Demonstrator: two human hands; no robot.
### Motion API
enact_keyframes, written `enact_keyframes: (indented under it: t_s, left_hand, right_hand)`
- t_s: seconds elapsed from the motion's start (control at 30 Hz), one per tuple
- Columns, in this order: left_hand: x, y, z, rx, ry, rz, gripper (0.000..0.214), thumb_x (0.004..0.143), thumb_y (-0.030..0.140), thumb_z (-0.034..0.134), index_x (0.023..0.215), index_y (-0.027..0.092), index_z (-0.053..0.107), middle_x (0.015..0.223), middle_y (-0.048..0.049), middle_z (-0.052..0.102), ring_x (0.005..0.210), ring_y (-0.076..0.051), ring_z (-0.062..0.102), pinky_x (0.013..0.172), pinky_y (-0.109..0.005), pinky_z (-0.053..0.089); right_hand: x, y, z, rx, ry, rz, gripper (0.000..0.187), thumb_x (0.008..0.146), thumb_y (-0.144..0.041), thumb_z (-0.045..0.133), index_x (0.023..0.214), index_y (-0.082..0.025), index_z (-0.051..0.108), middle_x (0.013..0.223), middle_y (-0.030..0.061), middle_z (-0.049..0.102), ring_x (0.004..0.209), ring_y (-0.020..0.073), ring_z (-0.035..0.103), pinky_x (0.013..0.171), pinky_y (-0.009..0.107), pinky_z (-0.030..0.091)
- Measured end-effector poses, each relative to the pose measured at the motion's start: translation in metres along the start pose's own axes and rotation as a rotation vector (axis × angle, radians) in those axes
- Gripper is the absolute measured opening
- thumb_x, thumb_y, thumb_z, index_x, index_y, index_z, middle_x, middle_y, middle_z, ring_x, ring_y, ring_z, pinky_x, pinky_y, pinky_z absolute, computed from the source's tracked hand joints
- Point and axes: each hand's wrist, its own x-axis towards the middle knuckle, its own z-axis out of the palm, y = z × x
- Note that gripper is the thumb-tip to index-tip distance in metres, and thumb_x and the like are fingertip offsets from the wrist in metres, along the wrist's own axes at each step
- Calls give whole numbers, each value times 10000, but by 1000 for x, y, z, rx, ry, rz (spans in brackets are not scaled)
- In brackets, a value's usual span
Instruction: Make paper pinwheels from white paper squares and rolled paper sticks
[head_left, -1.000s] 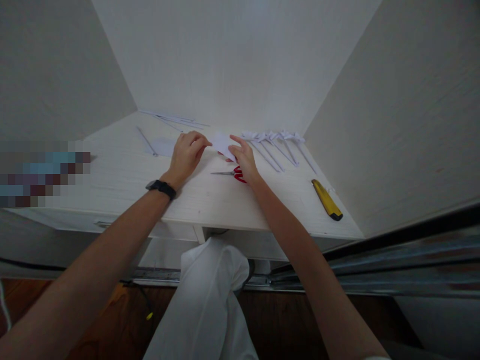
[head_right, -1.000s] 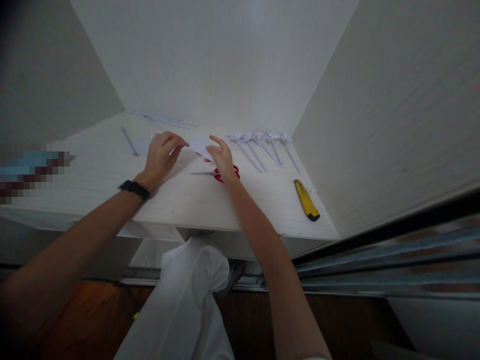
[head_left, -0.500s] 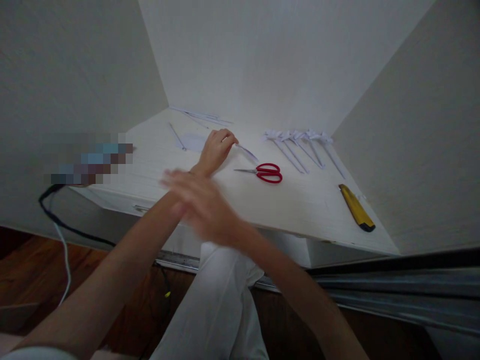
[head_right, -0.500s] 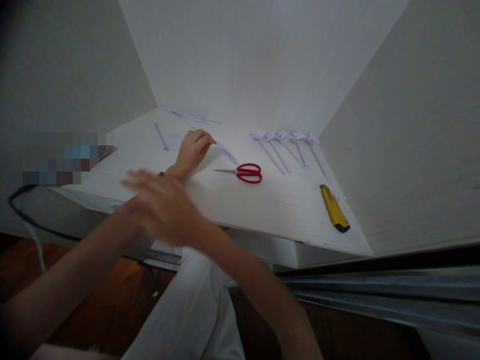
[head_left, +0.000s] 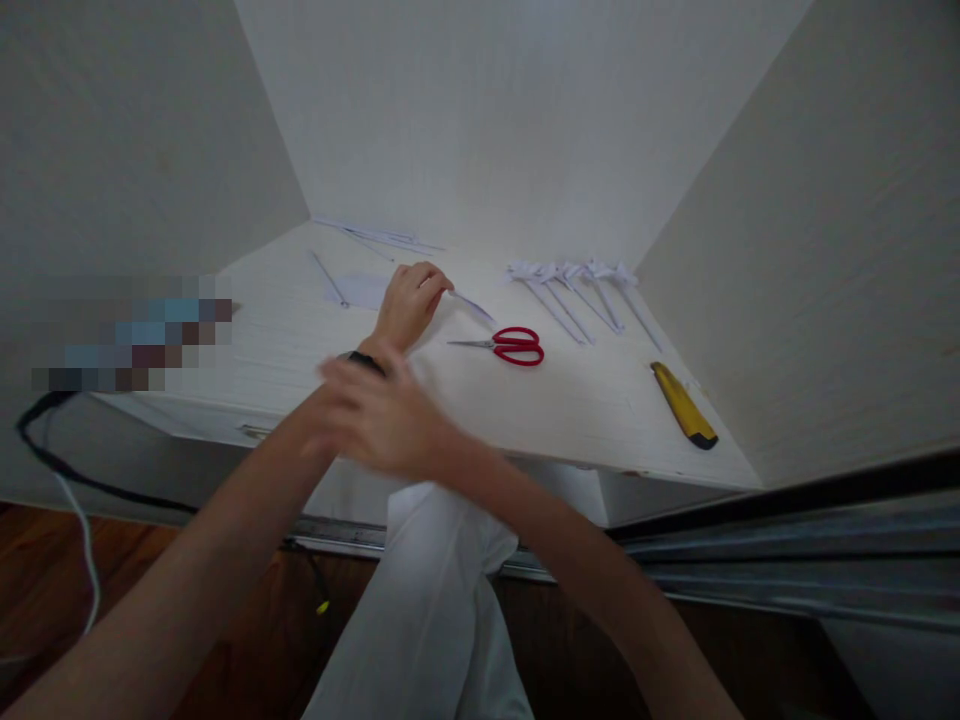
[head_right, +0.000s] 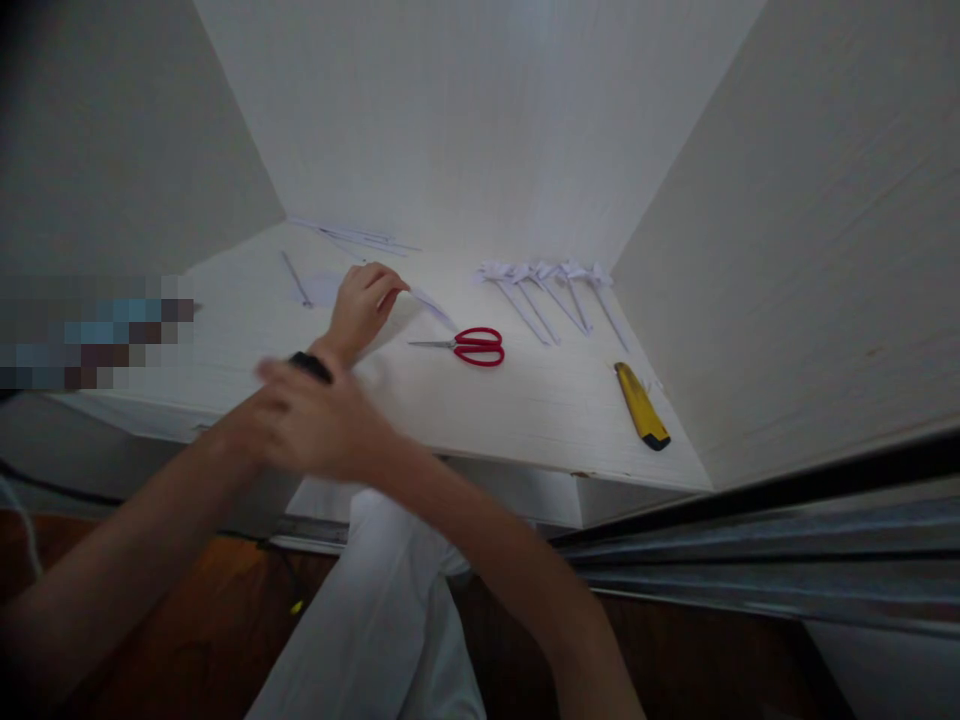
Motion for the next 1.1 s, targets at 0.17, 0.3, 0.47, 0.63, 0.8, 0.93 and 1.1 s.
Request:
enact_keyframes:
  t_s: [0.17,0.3,0.47,0.63,0.8,0.93,1.1]
  left_hand:
    - [1,2,1,7,13,21,166,927,192,423,941,234,583,956,-62,638,926,-205,556,806,-385,395]
    - [3,3,-2,26,108,37,163,934,194,425,934,219,587,937,-52,647,908,-192,568,795,-371,401]
    - [3,6,-6,2,105,26,170,935,196,422,946,230,587,953,-50,646,924,-192,564,820,-380,399]
    - [3,9,-7,5,70,55,179,931,188,421,919,224,597,942,-44,658,917,-188,577,819,-368,411]
    - [2,11,-7,-32,58,40,182,926,194,429,934,205,611,967,-60,654,944,-190,577,833,-351,415]
    - [0,10,-7,-203,31,-50,163,909,221,461,947,181,615,1024,-80,657,979,-195,584,848,-329,440]
    - [2,7,-3,-383,-26,-225,143,835,176,528,874,168,665,874,-48,704,753,-153,623,740,-280,484]
  right_hand:
    - [-14,118,-46,-216,437,606,342,960,-360,374,1062,-128,604,1202,148,592,1178,230,484,1043,429,318]
    - [-29,167,-42,331,260,848,477,944,-495,323,831,-149,631,862,105,678,826,195,624,833,369,464]
    - [-30,168,-23,814,428,849,294,791,-468,588,723,-183,610,690,7,616,634,115,572,665,259,472]
    - [-32,167,-26,922,499,899,236,655,-394,679,705,-186,579,654,-27,559,574,85,519,586,227,453]
    - [-34,169,-25,903,549,881,240,629,-393,673,679,-199,540,623,-34,540,548,83,492,555,226,427]
    - [-34,169,-23,836,575,861,204,648,-367,652,676,-206,530,569,-46,512,517,89,470,538,237,405]
    - [-33,169,-23,705,605,824,141,682,-294,619,653,-212,508,548,-56,489,532,103,480,559,250,396]
